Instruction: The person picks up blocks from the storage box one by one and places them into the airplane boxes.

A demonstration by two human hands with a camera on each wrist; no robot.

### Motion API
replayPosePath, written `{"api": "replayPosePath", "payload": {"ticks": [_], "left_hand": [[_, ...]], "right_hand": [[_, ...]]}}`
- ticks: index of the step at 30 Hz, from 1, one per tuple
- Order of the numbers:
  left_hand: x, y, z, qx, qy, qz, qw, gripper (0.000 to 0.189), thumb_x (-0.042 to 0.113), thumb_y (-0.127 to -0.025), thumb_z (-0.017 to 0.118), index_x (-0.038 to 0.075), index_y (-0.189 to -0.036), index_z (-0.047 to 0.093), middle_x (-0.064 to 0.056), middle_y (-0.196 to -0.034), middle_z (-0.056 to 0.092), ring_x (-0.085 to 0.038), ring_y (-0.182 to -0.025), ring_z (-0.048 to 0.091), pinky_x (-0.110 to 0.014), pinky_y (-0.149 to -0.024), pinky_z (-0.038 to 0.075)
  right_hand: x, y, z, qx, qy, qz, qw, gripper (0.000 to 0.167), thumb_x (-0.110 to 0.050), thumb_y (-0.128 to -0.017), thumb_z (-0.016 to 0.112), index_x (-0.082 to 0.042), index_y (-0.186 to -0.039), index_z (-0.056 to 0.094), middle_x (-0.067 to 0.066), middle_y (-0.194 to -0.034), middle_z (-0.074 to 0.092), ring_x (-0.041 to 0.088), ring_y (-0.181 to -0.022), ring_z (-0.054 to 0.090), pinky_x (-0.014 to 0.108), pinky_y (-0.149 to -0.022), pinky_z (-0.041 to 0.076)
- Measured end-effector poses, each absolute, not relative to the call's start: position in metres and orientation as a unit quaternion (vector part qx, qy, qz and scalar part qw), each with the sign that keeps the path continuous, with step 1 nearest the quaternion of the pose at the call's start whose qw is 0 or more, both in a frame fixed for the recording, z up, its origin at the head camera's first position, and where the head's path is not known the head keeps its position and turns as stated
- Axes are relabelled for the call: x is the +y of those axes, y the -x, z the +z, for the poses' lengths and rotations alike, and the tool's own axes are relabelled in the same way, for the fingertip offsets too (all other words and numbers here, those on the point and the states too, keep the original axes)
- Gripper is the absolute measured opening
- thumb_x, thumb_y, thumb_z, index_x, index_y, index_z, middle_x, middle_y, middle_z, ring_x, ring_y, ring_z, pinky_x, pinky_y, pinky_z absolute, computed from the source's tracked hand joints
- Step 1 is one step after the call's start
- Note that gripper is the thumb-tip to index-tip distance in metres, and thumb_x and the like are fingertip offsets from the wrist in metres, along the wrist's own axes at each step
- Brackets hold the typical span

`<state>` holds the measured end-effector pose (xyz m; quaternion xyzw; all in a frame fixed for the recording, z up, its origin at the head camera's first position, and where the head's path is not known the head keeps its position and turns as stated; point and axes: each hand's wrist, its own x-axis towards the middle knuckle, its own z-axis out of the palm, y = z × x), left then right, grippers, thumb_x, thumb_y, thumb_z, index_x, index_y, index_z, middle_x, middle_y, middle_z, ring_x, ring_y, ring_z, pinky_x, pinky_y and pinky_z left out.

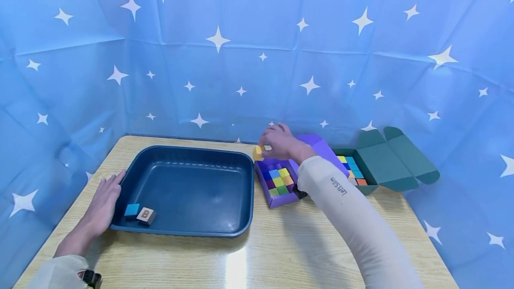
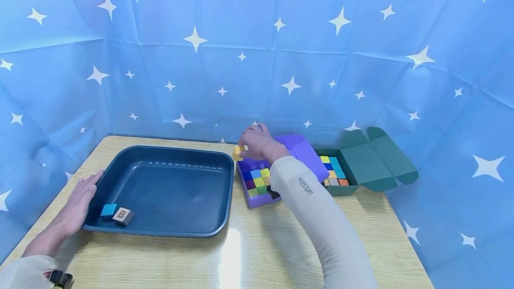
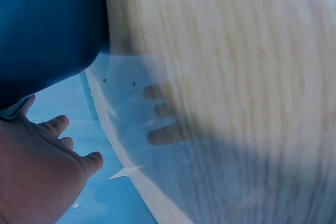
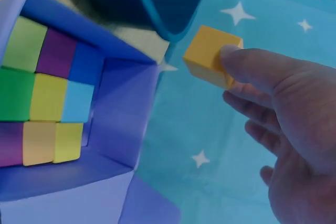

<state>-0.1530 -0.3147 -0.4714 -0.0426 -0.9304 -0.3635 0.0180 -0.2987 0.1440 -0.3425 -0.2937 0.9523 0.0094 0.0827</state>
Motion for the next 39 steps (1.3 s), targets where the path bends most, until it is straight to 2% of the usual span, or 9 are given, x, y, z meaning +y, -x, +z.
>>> {"api": "replayPosePath", "payload": {"ticks": [8,14,25,30,39], "left_hand": [[-0.315,0.154,-0.471,-0.929,0.046,-0.367,0.023,0.056,0.034,-0.107,0.010,0.008,-0.157,0.006,-0.036,-0.157,0.008,-0.053,-0.145,-0.014,-0.068,-0.114,-0.015],[-0.315,0.154,-0.471,-0.929,0.045,-0.367,0.021,0.056,0.034,-0.108,0.010,0.008,-0.157,0.006,-0.036,-0.157,0.008,-0.052,-0.146,-0.013,-0.068,-0.114,-0.015],[-0.316,0.153,-0.473,-0.929,0.048,-0.366,0.023,0.056,0.034,-0.108,0.010,0.008,-0.157,0.007,-0.035,-0.157,0.010,-0.051,-0.147,-0.011,-0.065,-0.116,-0.014],[-0.316,0.154,-0.474,-0.928,0.050,-0.367,0.029,0.056,0.034,-0.108,0.011,0.008,-0.157,0.009,-0.035,-0.157,0.012,-0.052,-0.147,-0.009,-0.064,-0.117,-0.014],[-0.317,0.153,-0.474,-0.928,0.046,-0.369,0.028,0.056,0.034,-0.108,0.010,0.008,-0.157,0.007,-0.036,-0.157,0.010,-0.052,-0.146,-0.012,-0.066,-0.115,-0.014]], "right_hand": [[0.155,0.301,-0.361,0.951,0.300,0.057,0.044,0.021,-0.036,-0.091,0.068,-0.023,-0.107,0.073,-0.001,-0.131,0.062,0.027,-0.136,0.042,0.060,-0.121,0.010],[0.156,0.301,-0.374,0.946,0.303,0.108,0.043,0.027,-0.036,-0.090,0.069,-0.021,-0.113,0.072,0.000,-0.134,0.061,0.026,-0.136,0.042,0.060,-0.121,0.012],[0.152,0.301,-0.390,0.938,0.317,0.131,0.048,0.022,-0.031,-0.091,0.068,-0.024,-0.111,0.073,-0.002,-0.130,0.062,0.026,-0.134,0.044,0.059,-0.121,0.014],[0.151,0.302,-0.399,0.938,0.310,0.146,0.053,0.025,-0.033,-0.092,0.067,-0.025,-0.115,0.072,-0.001,-0.134,0.059,0.025,-0.136,0.042,0.058,-0.121,0.013],[0.149,0.305,-0.413,0.928,0.327,0.180,0.009,0.033,-0.041,-0.088,0.069,-0.029,-0.119,0.070,-0.004,-0.139,0.055,0.021,-0.138,0.040,0.056,-0.123,0.010]]}}
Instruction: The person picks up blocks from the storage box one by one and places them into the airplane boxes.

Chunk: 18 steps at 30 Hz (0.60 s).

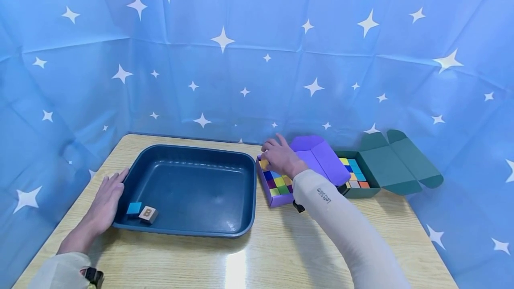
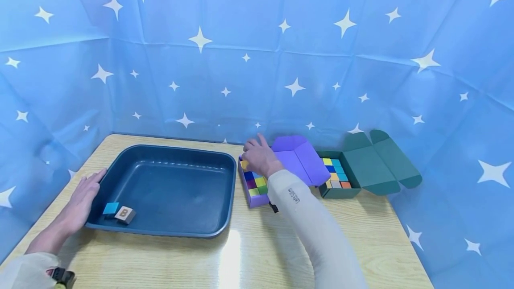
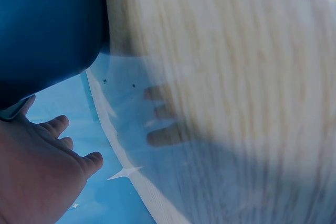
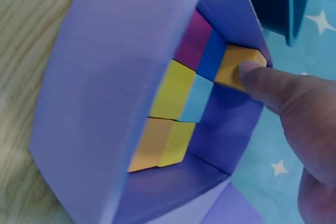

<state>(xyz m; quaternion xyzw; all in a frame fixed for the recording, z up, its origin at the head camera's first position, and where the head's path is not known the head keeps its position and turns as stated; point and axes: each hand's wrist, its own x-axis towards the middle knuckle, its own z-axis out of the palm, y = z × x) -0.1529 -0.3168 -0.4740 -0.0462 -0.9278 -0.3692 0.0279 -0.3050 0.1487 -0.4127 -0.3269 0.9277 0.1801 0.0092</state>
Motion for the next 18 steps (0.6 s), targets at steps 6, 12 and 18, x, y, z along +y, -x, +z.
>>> {"api": "replayPosePath", "payload": {"ticks": [6,12,18], "left_hand": [[-0.316,0.153,-0.473,-0.927,0.048,-0.371,0.030,0.056,0.034,-0.108,0.010,0.008,-0.157,0.008,-0.036,-0.157,0.011,-0.052,-0.146,-0.011,-0.065,-0.116,-0.014],[-0.316,0.153,-0.473,-0.927,0.046,-0.370,0.028,0.056,0.035,-0.108,0.010,0.008,-0.157,0.007,-0.035,-0.157,0.009,-0.052,-0.146,-0.012,-0.065,-0.115,-0.015],[-0.316,0.153,-0.472,-0.927,0.044,-0.370,0.027,0.056,0.034,-0.108,0.010,0.008,-0.157,0.007,-0.036,-0.157,0.010,-0.052,-0.146,-0.012,-0.067,-0.115,-0.014]], "right_hand": [[0.147,0.302,-0.420,0.928,0.324,0.183,0.020,0.029,-0.043,-0.090,0.067,-0.027,-0.113,0.072,-0.003,-0.142,0.054,0.024,-0.142,0.037,0.056,-0.123,0.009],[0.145,0.301,-0.425,0.934,0.316,0.165,0.036,0.023,-0.039,-0.090,0.067,-0.025,-0.108,0.073,-0.001,-0.144,0.053,0.027,-0.146,0.032,0.056,-0.123,0.010],[0.145,0.300,-0.425,0.938,0.307,0.156,0.044,0.023,-0.037,-0.091,0.067,-0.026,-0.109,0.074,0.002,-0.148,0.050,0.029,-0.148,0.028,0.057,-0.123,0.009]]}}
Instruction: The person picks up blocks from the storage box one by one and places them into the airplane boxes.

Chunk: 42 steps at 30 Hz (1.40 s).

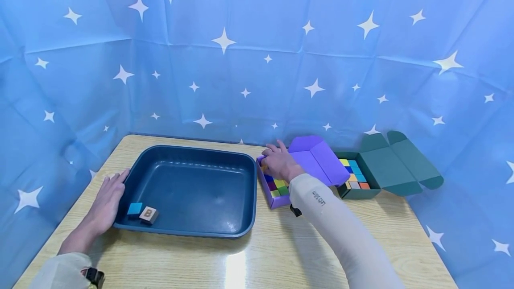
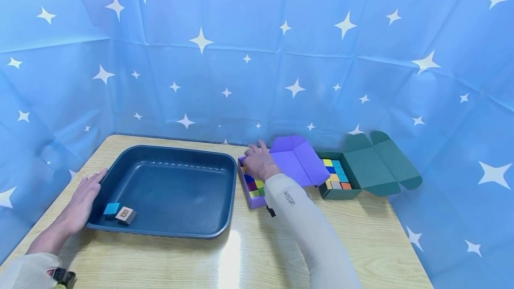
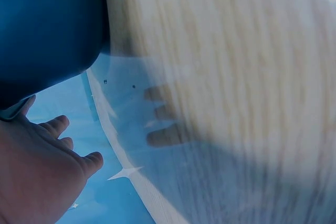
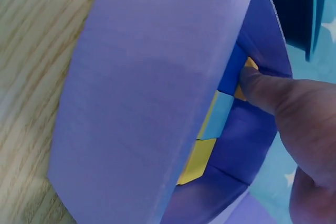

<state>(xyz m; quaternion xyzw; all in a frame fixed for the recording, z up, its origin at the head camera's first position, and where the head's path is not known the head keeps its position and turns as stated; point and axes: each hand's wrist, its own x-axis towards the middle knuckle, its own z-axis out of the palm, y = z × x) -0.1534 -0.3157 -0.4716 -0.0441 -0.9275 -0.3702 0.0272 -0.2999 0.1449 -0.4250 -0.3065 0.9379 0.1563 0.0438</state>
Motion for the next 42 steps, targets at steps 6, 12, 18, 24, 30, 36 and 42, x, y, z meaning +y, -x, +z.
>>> {"api": "replayPosePath", "payload": {"ticks": [6,12,18,24,30,36,42], "left_hand": [[-0.317,0.152,-0.473,-0.929,0.043,-0.367,0.027,0.056,0.034,-0.108,0.010,0.007,-0.157,0.009,-0.036,-0.157,0.011,-0.052,-0.146,-0.012,-0.066,-0.115,-0.013],[-0.319,0.152,-0.473,-0.930,0.036,-0.365,0.024,0.056,0.034,-0.108,0.010,0.008,-0.157,0.008,-0.036,-0.157,0.009,-0.052,-0.146,-0.014,-0.069,-0.114,-0.011],[-0.321,0.150,-0.473,-0.928,0.039,-0.368,0.027,0.056,0.033,-0.108,0.011,0.007,-0.157,0.008,-0.036,-0.157,0.009,-0.052,-0.146,-0.013,-0.068,-0.114,-0.013],[-0.323,0.149,-0.474,-0.928,0.037,-0.370,0.024,0.056,0.034,-0.108,0.011,0.009,-0.157,0.006,-0.037,-0.157,0.007,-0.053,-0.145,-0.014,-0.070,-0.113,-0.013],[-0.323,0.150,-0.475,-0.926,0.047,-0.372,0.035,0.055,0.032,-0.108,0.012,0.007,-0.157,0.009,-0.037,-0.156,0.011,-0.052,-0.146,-0.010,-0.065,-0.116,-0.014],[-0.323,0.151,-0.475,-0.923,0.061,-0.376,0.050,0.054,0.029,-0.108,0.011,0.004,-0.156,0.013,-0.038,-0.155,0.015,-0.053,-0.146,-0.006,-0.063,-0.117,-0.013],[-0.318,0.154,-0.473,-0.921,0.059,-0.382,0.041,0.055,0.031,-0.108,0.011,0.005,-0.156,0.012,-0.038,-0.155,0.013,-0.054,-0.146,-0.007,-0.065,-0.116,-0.012]], "right_hand": [[0.143,0.302,-0.420,0.946,0.298,0.127,0.030,0.019,-0.037,-0.091,0.067,-0.025,-0.102,0.076,0.003,-0.143,0.054,0.029,-0.146,0.031,0.059,-0.122,0.011],[0.128,0.304,-0.399,0.960,0.276,0.048,-0.022,0.018,-0.039,-0.092,0.066,-0.025,-0.093,0.077,-0.001,-0.128,0.063,0.026,-0.139,0.038,0.059,-0.121,0.008],[0.081,0.298,-0.385,0.958,0.285,0.014,-0.020,0.024,-0.046,-0.093,0.061,-0.028,-0.099,0.075,-0.004,-0.128,0.062,0.024,-0.140,0.037,0.058,-0.122,0.007],[0.019,0.280,-0.390,0.943,0.333,0.018,0.010,0.029,-0.052,-0.093,0.058,-0.031,-0.105,0.073,-0.008,-0.131,0.059,0.019,-0.140,0.036,0.054,-0.123,0.008],[-0.041,0.256,-0.399,0.929,0.365,0.037,0.040,0.032,-0.059,-0.091,0.056,-0.036,-0.106,0.072,-0.014,-0.136,0.056,0.014,-0.143,0.032,0.051,-0.124,0.008],[-0.081,0.235,-0.415,0.921,0.382,0.051,0.066,0.029,-0.063,-0.089,0.054,-0.042,-0.101,0.071,-0.021,-0.133,0.056,0.010,-0.144,0.028,0.046,-0.125,0.006],[-0.101,0.222,-0.423,0.917,0.387,0.061,0.080,0.030,-0.067,-0.086,0.056,-0.044,-0.099,0.070,-0.024,-0.130,0.056,0.007,-0.142,0.031,0.045,-0.125,0.007]]}}
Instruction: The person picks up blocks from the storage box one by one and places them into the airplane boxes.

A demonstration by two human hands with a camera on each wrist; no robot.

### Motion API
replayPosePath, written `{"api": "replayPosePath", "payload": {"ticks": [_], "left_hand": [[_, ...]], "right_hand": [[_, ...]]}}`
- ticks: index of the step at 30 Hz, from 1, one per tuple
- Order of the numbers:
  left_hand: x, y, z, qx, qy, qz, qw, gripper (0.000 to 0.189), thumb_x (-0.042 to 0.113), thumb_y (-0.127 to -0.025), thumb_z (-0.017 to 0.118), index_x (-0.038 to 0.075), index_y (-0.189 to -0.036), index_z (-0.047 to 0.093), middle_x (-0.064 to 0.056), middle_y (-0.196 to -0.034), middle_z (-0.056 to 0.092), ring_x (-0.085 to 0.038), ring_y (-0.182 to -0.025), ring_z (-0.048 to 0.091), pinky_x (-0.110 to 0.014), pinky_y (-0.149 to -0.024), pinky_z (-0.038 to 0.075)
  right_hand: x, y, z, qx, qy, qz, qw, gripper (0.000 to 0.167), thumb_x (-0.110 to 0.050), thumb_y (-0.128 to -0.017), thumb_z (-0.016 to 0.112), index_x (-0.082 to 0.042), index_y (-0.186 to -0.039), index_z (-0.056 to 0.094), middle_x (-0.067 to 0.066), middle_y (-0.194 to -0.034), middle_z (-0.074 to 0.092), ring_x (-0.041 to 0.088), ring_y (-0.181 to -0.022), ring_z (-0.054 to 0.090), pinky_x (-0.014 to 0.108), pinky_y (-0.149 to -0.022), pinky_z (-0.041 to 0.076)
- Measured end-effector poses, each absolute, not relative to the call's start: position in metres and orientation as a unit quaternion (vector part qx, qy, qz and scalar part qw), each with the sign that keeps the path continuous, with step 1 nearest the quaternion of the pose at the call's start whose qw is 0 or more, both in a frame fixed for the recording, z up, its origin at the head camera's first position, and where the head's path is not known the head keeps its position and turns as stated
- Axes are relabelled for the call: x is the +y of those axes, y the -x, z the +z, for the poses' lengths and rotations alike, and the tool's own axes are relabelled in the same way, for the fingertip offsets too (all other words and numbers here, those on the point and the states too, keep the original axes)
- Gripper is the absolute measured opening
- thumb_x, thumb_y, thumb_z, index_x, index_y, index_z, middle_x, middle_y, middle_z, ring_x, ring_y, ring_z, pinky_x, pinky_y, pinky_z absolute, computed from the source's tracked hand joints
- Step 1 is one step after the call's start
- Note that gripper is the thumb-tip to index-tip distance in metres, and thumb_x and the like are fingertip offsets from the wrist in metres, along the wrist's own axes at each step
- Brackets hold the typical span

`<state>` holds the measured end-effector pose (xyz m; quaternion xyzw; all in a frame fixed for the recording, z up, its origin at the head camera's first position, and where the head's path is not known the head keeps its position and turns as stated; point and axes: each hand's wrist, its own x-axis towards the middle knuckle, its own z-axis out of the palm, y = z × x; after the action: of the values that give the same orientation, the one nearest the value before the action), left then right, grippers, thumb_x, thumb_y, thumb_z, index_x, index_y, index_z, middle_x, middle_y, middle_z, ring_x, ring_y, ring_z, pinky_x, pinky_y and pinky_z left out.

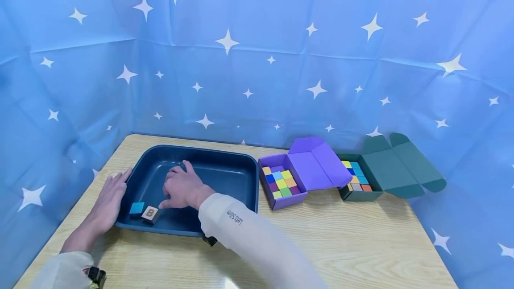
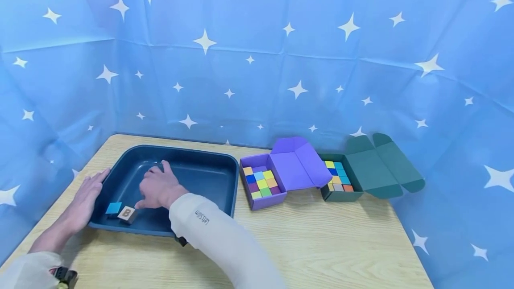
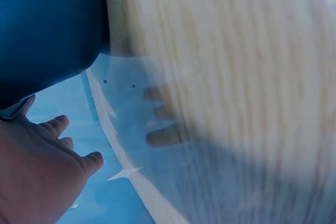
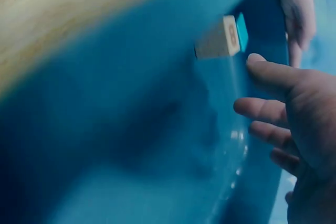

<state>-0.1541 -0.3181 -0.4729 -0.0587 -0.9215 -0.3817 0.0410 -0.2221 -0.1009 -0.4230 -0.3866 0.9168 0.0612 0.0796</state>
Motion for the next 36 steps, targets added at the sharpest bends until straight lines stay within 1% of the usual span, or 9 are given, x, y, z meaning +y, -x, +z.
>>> {"api": "replayPosePath", "payload": {"ticks": [7,13,17,20,23,28,31,33,36], "left_hand": [[-0.318,0.156,-0.471,-0.922,0.062,-0.378,0.049,0.055,0.031,-0.108,0.012,0.003,-0.156,0.014,-0.039,-0.154,0.015,-0.056,-0.145,-0.003,-0.066,-0.116,-0.010],[-0.318,0.155,-0.471,-0.921,0.051,-0.384,0.038,0.056,0.032,-0.108,0.011,0.005,-0.156,0.013,-0.039,-0.155,0.013,-0.055,-0.145,-0.009,-0.069,-0.114,-0.009],[-0.318,0.155,-0.471,-0.923,0.048,-0.381,0.037,0.056,0.032,-0.108,0.011,0.004,-0.156,0.014,-0.039,-0.155,0.013,-0.055,-0.145,-0.008,-0.069,-0.115,-0.008],[-0.318,0.155,-0.471,-0.923,0.051,-0.379,0.040,0.055,0.031,-0.108,0.011,0.004,-0.156,0.014,-0.038,-0.155,0.015,-0.054,-0.146,-0.006,-0.068,-0.116,-0.007],[-0.318,0.155,-0.471,-0.923,0.054,-0.379,0.043,0.055,0.031,-0.108,0.012,0.004,-0.156,0.015,-0.038,-0.155,0.016,-0.054,-0.146,-0.005,-0.067,-0.116,-0.007],[-0.317,0.155,-0.471,-0.923,0.049,-0.380,0.040,0.055,0.032,-0.108,0.012,0.005,-0.156,0.014,-0.038,-0.155,0.014,-0.054,-0.146,-0.007,-0.067,-0.116,-0.008],[-0.317,0.155,-0.471,-0.924,0.047,-0.379,0.038,0.055,0.032,-0.108,0.012,0.006,-0.156,0.013,-0.038,-0.155,0.014,-0.054,-0.146,-0.007,-0.067,-0.116,-0.008],[-0.317,0.155,-0.471,-0.923,0.048,-0.379,0.038,0.055,0.032,-0.108,0.012,0.006,-0.156,0.013,-0.038,-0.155,0.014,-0.054,-0.146,-0.007,-0.068,-0.115,-0.008],[-0.317,0.155,-0.472,-0.923,0.049,-0.380,0.039,0.055,0.032,-0.108,0.012,0.005,-0.156,0.012,-0.038,-0.155,0.014,-0.054,-0.146,-0.007,-0.068,-0.115,-0.009]], "right_hand": [[-0.118,0.214,-0.425,0.910,0.396,0.088,0.084,0.032,-0.071,-0.084,0.054,-0.044,-0.093,0.069,-0.024,-0.128,0.056,0.005,-0.137,0.034,0.044,-0.125,0.008],[-0.130,0.207,-0.426,0.906,0.396,0.111,0.097,0.034,-0.074,-0.082,0.054,-0.043,-0.086,0.068,-0.024,-0.128,0.056,0.005,-0.136,0.034,0.043,-0.125,0.007],[-0.136,0.205,-0.429,0.904,0.398,0.119,0.099,0.030,-0.070,-0.085,0.056,-0.041,-0.081,0.065,-0.024,-0.126,0.056,0.004,-0.136,0.034,0.042,-0.125,0.008],[-0.138,0.204,-0.430,0.902,0.404,0.120,0.100,0.026,-0.064,-0.088,0.057,-0.040,-0.081,0.064,-0.025,-0.128,0.055,0.004,-0.138,0.033,0.042,-0.125,0.008],[-0.140,0.203,-0.431,0.900,0.408,0.116,0.102,0.023,-0.061,-0.088,0.058,-0.040,-0.082,0.064,-0.025,-0.132,0.053,0.004,-0.140,0.032,0.043,-0.125,0.007],[-0.141,0.201,-0.431,0.898,0.410,0.116,0.106,0.021,-0.057,-0.088,0.062,-0.039,-0.079,0.063,-0.025,-0.135,0.051,0.003,-0.141,0.029,0.043,-0.126,0.005],[-0.141,0.199,-0.429,0.896,0.413,0.126,0.106,0.017,-0.056,-0.087,0.063,-0.040,-0.083,0.064,-0.025,-0.139,0.048,0.003,-0.142,0.026,0.042,-0.126,0.000],[-0.141,0.198,-0.429,0.893,0.417,0.132,0.106,0.014,-0.056,-0.087,0.064,-0.041,-0.088,0.064,-0.026,-0.141,0.046,0.003,-0.144,0.024,0.041,-0.125,-0.004],[-0.139,0.199,-0.427,0.889,0.421,0.144,0.104,0.017,-0.057,-0.086,0.065,-0.044,-0.096,0.065,-0.026,-0.143,0.045,0.003,-0.144,0.022,0.042,-0.125,-0.008]]}}
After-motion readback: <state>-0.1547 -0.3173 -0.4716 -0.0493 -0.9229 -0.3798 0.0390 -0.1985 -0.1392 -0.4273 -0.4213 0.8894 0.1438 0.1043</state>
